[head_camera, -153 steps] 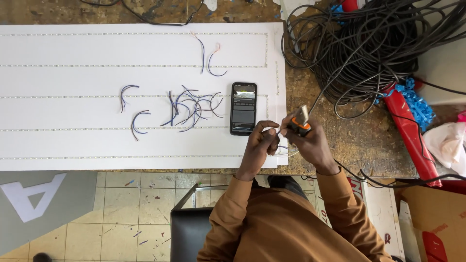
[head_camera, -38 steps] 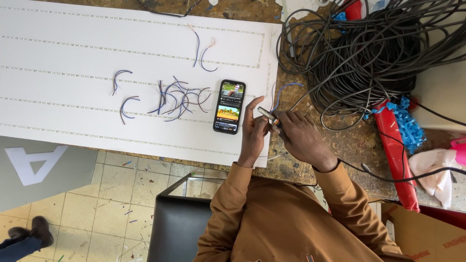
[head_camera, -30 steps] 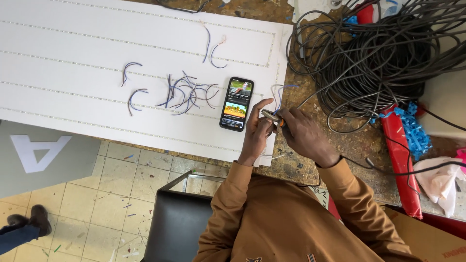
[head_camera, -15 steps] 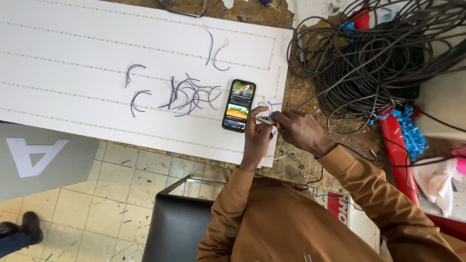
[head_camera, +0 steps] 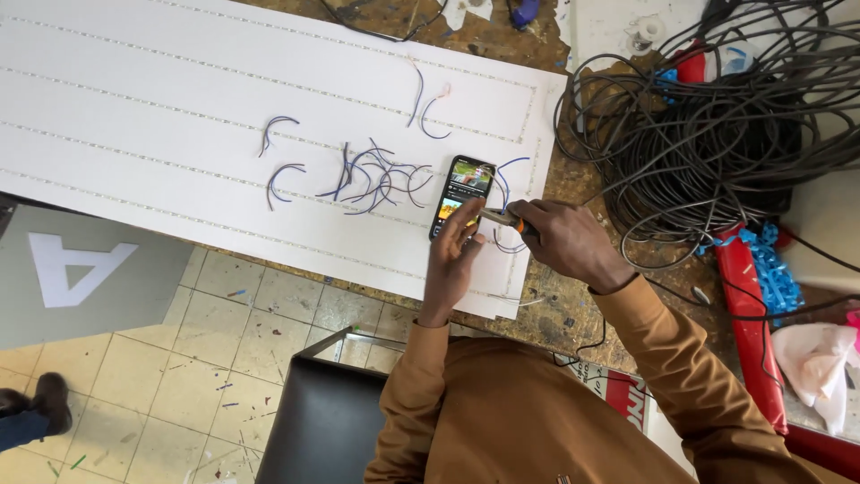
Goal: Stripping insulation from multiple short electrical wire segments using a wire stripper on a workbench.
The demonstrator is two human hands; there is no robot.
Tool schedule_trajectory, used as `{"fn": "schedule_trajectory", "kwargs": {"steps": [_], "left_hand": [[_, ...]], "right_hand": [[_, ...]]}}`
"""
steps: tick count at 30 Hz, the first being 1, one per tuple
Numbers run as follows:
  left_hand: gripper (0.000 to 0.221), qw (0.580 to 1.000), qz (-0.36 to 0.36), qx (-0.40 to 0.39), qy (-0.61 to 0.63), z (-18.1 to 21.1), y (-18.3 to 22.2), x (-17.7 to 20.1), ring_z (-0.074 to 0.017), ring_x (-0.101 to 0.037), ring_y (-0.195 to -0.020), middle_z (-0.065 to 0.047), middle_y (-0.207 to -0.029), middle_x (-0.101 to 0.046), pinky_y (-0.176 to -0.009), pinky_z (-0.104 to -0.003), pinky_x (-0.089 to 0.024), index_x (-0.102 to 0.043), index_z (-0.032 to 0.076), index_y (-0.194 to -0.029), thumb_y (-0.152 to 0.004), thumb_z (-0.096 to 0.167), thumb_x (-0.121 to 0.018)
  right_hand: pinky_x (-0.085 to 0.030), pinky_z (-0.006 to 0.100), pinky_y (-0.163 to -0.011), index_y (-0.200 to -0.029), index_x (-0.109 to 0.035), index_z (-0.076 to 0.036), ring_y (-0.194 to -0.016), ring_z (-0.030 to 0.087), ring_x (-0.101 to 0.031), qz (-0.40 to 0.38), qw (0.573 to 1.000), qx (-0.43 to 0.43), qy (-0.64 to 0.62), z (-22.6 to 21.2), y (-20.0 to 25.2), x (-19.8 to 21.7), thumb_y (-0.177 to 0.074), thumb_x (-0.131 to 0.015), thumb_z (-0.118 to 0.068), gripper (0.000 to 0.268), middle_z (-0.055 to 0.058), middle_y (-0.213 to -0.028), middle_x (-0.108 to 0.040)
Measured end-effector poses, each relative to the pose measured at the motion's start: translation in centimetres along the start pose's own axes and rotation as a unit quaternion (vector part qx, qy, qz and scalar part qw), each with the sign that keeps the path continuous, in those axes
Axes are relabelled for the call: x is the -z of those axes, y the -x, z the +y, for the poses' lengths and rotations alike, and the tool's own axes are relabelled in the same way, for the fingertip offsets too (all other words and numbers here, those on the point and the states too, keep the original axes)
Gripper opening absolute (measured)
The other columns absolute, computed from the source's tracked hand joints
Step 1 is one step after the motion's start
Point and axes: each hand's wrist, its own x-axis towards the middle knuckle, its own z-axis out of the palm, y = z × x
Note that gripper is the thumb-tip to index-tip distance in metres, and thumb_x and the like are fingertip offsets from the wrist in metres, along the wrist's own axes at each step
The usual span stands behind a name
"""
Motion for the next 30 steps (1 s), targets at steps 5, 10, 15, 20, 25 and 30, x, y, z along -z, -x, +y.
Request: {"fn": "schedule_trajectory", "kwargs": {"steps": [5,10,15,20,25,30], "left_hand": [[0.056,0.998,-0.036,0.017,0.038,3.6,-0.8,2.0,-0.0351,-0.056,-0.157,-0.022,-0.161,-0.068,-0.13,-0.053,-0.044,-0.055,0.004,-0.169,-0.124,0.037,-0.053],[0.056,0.999,-0.039,0.036,-0.011,5.2,-1.8,3.8,-0.0236,-0.073,-0.131,-0.021,-0.133,-0.083,-0.119,-0.043,-0.054,-0.066,0.004,-0.16,-0.122,0.044,-0.053],[0.032,0.998,-0.001,0.01,0.061,4.6,-1.9,4.2,-0.0319,-0.081,-0.098,-0.014,-0.088,-0.074,-0.104,-0.048,-0.062,-0.078,0.001,-0.097,-0.118,0.02,-0.065],[0.022,0.983,0.061,-0.02,0.173,0.0,-1.5,6.3,-0.0312,-0.076,-0.092,-0.009,-0.087,-0.061,-0.098,-0.048,-0.062,-0.071,0.001,-0.112,-0.12,0.016,-0.058],[0.022,0.976,0.191,0.002,0.1,1.7,-1.2,6.8,-0.0234,-0.074,-0.09,-0.004,-0.086,-0.061,-0.092,-0.036,-0.058,-0.066,0.003,-0.113,-0.123,0.015,-0.051],[0.024,0.98,0.185,0.06,0.04,2.6,-0.6,6.1,-0.0259,-0.074,-0.093,-0.017,-0.091,-0.073,-0.078,-0.03,-0.05,-0.072,-0.004,-0.121,-0.122,0.016,-0.058]], "right_hand": [[-0.067,0.058,-0.076,-0.132,-0.074,-0.012,-0.102,0.046,-0.082,-0.051,0.998,0.013,-0.032,-2.4,-1.2,-0.3,-0.099,-0.073,-0.009,0.033,0.02,-0.109,-0.084],[-0.066,0.064,-0.075,-0.137,-0.074,-0.01,-0.101,0.048,-0.082,-0.069,0.996,0.04,-0.042,-4.1,-2.1,-2.7,-0.098,-0.072,-0.01,0.038,0.021,-0.107,-0.084],[-0.066,0.055,-0.076,-0.114,-0.079,-0.016,-0.096,0.038,-0.083,-0.05,0.997,0.012,-0.051,-5.8,-1.8,-3.6,-0.092,-0.078,-0.012,0.023,0.01,-0.094,-0.084],[-0.065,0.05,-0.086,-0.119,-0.077,-0.014,-0.103,0.035,-0.081,0.0,1.0,0.017,-0.022,-4.4,-0.9,-4.3,-0.097,-0.077,-0.008,0.023,0.009,-0.098,-0.082],[-0.061,0.054,-0.091,-0.131,-0.079,-0.005,-0.111,0.04,-0.077,0.049,0.992,-0.048,-0.109,-1.4,0.7,-5.9,-0.097,-0.083,-0.008,0.034,0.015,-0.098,-0.082],[-0.058,0.047,-0.085,-0.137,-0.079,-0.017,-0.091,0.025,-0.072,0.09,0.908,-0.224,-0.343,0.8,1.4,-7.2,-0.111,-0.079,-0.023,0.027,0.008,-0.096,-0.082]]}}
